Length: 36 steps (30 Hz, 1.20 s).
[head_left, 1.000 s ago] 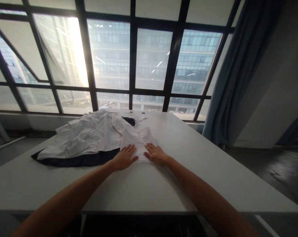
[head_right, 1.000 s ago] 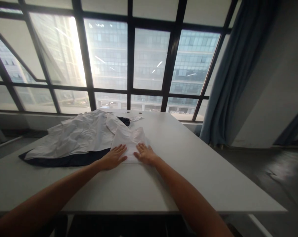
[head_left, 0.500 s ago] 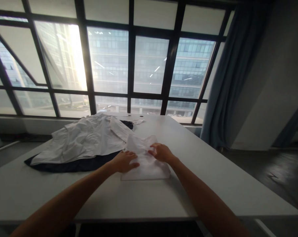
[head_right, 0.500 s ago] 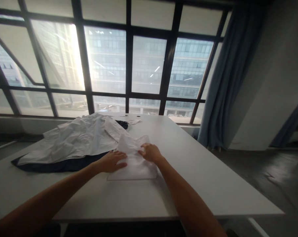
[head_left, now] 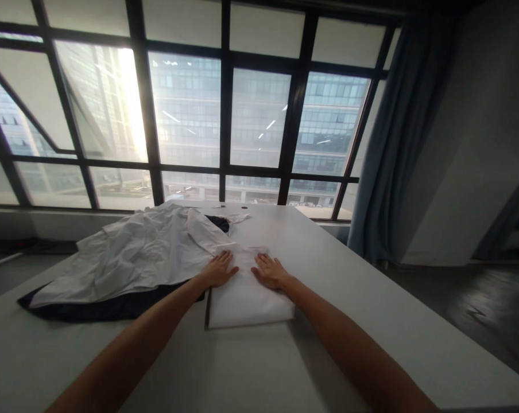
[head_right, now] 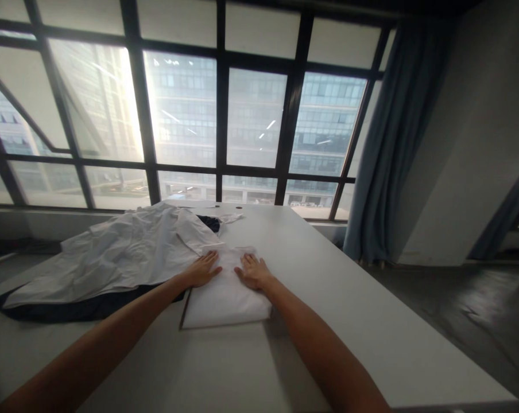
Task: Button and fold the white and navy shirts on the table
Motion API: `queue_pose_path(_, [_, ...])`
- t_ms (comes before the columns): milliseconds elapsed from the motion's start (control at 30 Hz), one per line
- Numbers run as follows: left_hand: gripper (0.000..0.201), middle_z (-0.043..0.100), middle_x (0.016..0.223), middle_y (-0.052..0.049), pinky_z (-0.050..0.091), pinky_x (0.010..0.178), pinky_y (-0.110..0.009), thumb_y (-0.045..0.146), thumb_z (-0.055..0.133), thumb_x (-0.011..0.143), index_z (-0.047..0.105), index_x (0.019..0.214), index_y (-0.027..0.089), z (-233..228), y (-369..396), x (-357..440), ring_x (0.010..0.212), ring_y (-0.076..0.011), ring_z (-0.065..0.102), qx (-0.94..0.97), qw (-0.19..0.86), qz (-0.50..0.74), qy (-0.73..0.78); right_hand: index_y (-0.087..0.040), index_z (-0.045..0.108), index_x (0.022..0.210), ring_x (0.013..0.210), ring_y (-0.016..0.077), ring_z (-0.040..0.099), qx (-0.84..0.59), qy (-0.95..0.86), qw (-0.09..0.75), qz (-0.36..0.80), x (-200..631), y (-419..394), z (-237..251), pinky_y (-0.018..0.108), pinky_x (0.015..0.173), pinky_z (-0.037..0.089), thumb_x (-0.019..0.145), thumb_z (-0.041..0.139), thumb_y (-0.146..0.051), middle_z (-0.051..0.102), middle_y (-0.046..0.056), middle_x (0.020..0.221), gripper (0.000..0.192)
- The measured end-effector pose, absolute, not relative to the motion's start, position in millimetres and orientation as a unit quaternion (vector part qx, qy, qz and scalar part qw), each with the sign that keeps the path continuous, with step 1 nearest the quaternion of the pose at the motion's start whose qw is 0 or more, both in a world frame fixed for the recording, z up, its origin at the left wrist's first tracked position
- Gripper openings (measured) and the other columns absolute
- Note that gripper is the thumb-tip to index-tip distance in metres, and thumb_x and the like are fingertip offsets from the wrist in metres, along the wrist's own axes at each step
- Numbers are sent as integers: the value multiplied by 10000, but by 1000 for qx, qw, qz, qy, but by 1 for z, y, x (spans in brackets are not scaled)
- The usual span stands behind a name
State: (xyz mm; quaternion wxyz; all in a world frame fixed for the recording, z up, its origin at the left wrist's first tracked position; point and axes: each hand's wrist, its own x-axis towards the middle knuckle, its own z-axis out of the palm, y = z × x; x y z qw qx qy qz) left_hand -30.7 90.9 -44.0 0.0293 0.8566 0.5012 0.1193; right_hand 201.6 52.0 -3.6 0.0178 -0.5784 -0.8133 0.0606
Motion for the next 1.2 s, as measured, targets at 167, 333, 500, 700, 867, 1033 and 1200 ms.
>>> queue_pose_path(167, [639, 278, 1545, -182, 226, 1158, -458, 512, 243, 979, 344, 1456, 100, -52, 101, -37, 1453, -270, 186, 852, 6, 178, 492, -188, 224, 1532, 1460, 274, 60, -509, -855, 68, 66, 174, -4, 0, 517, 1152, 66, 965, 193, -611, 127, 94, 1587, 708])
queue_pose_path(333, [566, 281, 1549, -164, 232, 1148, -462, 439, 231, 996, 352, 1454, 131, -51, 103, -67, 1455, -268, 179, 814, -2, 187, 549, -244, 244, 1527, 1458, 284, 74, -453, -885, 40, 98, 196, -35, -10, 537, 1147, 50, 949, 182, -661, 124, 63, 1588, 716])
queue_pose_path(500, [589, 278, 1553, -149, 199, 1144, -492, 496, 299, 971, 358, 1451, 161, -47, 92, -84, 1444, -291, 209, 790, 26, 108, 603, -228, 280, 1516, 1453, 265, 126, -449, -891, 17, 61, 275, -7, -6, 488, 1158, 80, 965, 224, -608, 151, 65, 1584, 672])
queue_pose_path(700, [556, 301, 1546, -131, 209, 1136, -490, 511, 323, 958, 416, 1412, 205, -44, 86, -81, 1432, -285, 249, 794, 10, 89, 602, -236, 367, 1484, 1423, 271, 238, -568, -823, -10, -7, 364, 17, -7, 448, 1148, 158, 936, 329, -577, 297, 86, 1541, 646])
queue_pose_path(867, [551, 296, 1548, -132, 207, 1136, -492, 510, 322, 955, 424, 1408, 215, -43, 85, -80, 1432, -287, 248, 792, 10, 90, 604, -215, 353, 1492, 1419, 280, 241, -634, -769, -54, -65, 407, 17, -9, 448, 1133, 193, 940, 324, -529, 308, 109, 1534, 636])
queue_pose_path(1033, [535, 315, 1540, -133, 219, 1126, -502, 494, 330, 953, 433, 1400, 217, -44, 85, -79, 1425, -295, 265, 790, 1, 92, 606, -232, 399, 1466, 1403, 368, 228, -720, -688, -29, -82, 370, 13, -9, 597, 1097, 149, 966, 269, -471, 272, 117, 1549, 568])
queue_pose_path(1200, [529, 314, 1541, -128, 217, 1131, -487, 476, 327, 960, 433, 1399, 201, -43, 83, -77, 1426, -285, 265, 789, -4, 85, 608, -289, 201, 1532, 1430, 359, 155, -718, -695, -27, 30, 323, 17, -28, 651, 1075, 173, 963, 193, -570, 151, 55, 1591, 635])
